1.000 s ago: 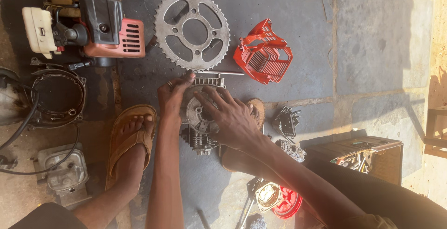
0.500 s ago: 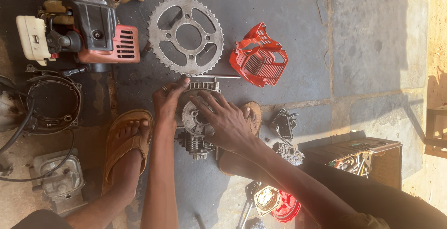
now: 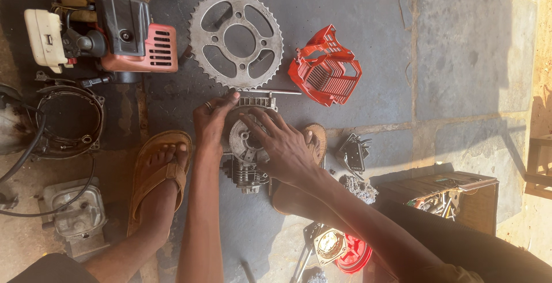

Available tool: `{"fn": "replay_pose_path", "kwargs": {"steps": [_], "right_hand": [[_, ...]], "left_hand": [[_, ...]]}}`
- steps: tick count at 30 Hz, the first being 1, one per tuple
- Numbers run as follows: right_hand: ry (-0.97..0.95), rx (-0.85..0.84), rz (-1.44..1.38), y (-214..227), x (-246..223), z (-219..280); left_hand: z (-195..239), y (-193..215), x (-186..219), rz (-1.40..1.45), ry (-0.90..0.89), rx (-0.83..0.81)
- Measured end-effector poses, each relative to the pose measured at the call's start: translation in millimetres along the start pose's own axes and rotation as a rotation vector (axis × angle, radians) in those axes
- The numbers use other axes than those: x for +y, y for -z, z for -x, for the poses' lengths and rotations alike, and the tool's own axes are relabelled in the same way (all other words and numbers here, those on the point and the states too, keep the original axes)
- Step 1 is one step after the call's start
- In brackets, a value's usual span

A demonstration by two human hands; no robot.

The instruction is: The person disassembles and reassembles components of a small combustion engine, including placing a fan housing onto the engine block and securing it using a T-handle wrench.

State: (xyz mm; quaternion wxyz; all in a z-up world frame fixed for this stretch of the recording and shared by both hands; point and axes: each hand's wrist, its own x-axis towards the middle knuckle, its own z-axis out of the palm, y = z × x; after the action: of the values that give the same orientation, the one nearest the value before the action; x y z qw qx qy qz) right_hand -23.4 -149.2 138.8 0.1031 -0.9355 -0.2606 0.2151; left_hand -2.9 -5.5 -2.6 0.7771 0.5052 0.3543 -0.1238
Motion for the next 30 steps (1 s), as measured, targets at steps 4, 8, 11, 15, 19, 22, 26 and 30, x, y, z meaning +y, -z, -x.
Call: {"fn": "replay_pose_path", "kwargs": {"steps": [4, 8, 11, 15, 19, 22, 26, 30], "right_hand": [[-0.002, -0.013, -0.015, -2.2, 2.1, -0.4], [-0.015, -0.021, -0.050, 0.2, 3.9, 1.9], [-0.034, -0.028, -0.056, -0.5, 2.8, 1.3], [-0.027, 0.022, -0.078, 0.4, 2.9, 2.3], [-0.066, -0.007, -0.067, 1.0, 0.8, 1.6], [-0.087, -0.028, -0.069, 1.7, 0.0, 1.5], [-0.082, -0.037, -0.031, 0.7, -0.1, 0.4], [-0.049, -0.004, -0.021, -1.5, 0.7, 2.7]], "left_hand": [[-0.2, 0.4, -1.3, 0.013, -0.006, 0.004], [2.4, -0.3, 0.6, 0.003, -0.012, 0.010], [4.5, -1.6, 3.6, 0.030, -0.018, 0.004], [8.0, -1.5, 5.7, 0.063, -0.004, -0.009], [5.1, -1.2, 3.8, 0.011, -0.004, 0.013], [2.7, -0.6, 1.4, -0.038, -0.001, 0.025], [1.9, -0.5, 0.7, -0.035, -0.002, 0.024], [2.2, -1.9, 0.1, -0.009, -0.027, 0.020]]}}
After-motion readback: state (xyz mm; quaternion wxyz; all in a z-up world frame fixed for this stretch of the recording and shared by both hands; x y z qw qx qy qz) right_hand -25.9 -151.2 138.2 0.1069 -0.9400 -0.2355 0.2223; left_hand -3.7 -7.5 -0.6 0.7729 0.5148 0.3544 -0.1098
